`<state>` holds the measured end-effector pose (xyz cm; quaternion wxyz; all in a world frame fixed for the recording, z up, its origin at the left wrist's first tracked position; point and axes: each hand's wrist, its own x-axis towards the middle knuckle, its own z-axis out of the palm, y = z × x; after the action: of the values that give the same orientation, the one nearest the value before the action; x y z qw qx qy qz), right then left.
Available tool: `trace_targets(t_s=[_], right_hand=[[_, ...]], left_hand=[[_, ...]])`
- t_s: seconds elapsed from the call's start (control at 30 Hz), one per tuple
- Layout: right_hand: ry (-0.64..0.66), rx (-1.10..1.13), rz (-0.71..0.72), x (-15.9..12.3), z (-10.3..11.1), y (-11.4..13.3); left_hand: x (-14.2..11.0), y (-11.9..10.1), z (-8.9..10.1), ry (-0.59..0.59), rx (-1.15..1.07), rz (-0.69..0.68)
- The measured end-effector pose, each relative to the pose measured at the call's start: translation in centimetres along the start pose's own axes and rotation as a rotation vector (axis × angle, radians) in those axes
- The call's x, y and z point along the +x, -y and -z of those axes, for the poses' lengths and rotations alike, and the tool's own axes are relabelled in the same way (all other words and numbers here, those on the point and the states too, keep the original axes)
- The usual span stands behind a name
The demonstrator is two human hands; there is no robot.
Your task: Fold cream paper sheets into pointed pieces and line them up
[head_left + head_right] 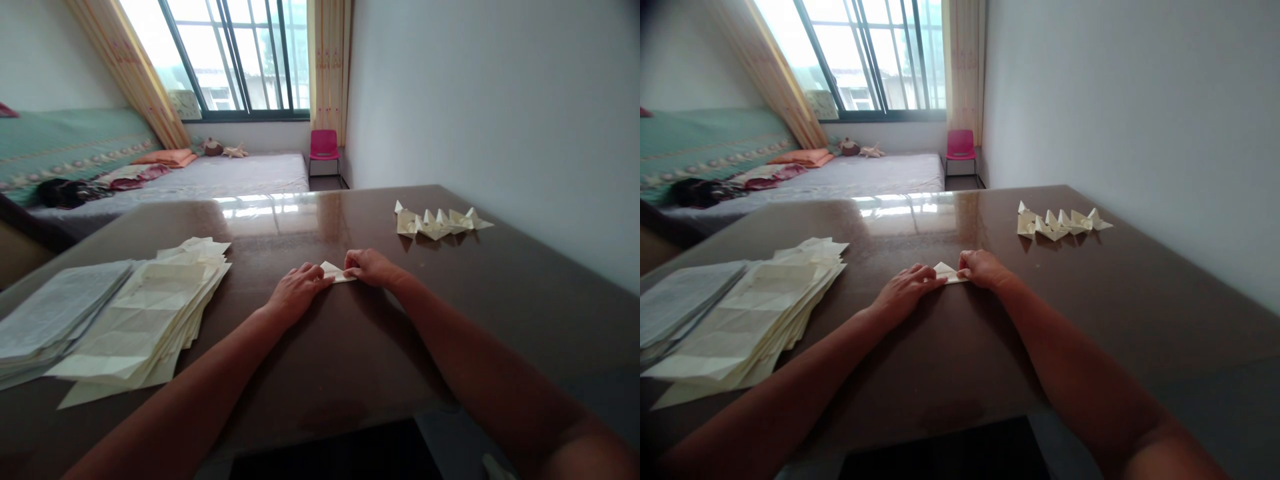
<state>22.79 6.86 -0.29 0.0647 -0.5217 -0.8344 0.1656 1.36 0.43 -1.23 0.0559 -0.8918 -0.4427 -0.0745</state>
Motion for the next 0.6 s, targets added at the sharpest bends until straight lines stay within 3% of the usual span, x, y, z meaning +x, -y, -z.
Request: trace_targets(t_s=[0.13,0.23,0.3,0.43,0.6], right_hand=[[-0.026,-0.101,0.016,-0.7,0.4,0.9],[-0.1,-0.272,0.143,-2.3,1.1,2.6],[-0.009,-0.34,0.217,-3.5,1.4,4.1],[0.155,-0.407,0.187,-5.2,0.8,6.2],[0.201,-0.466,0.155,-5.4,0.0,6.5]], left_hand=[[-0.1,0.0,-0.2,0.049,0.067,-0.037],[-0.3,-0.2,-0.2,0.041,0.103,-0.025],[-0.4,-0.4,-0.1,0.041,0.112,-0.019],[-0.5,-0.5,0.2,0.051,0.104,-0.017],[-0.4,-0.8,0.6,0.082,0.079,-0.005]])
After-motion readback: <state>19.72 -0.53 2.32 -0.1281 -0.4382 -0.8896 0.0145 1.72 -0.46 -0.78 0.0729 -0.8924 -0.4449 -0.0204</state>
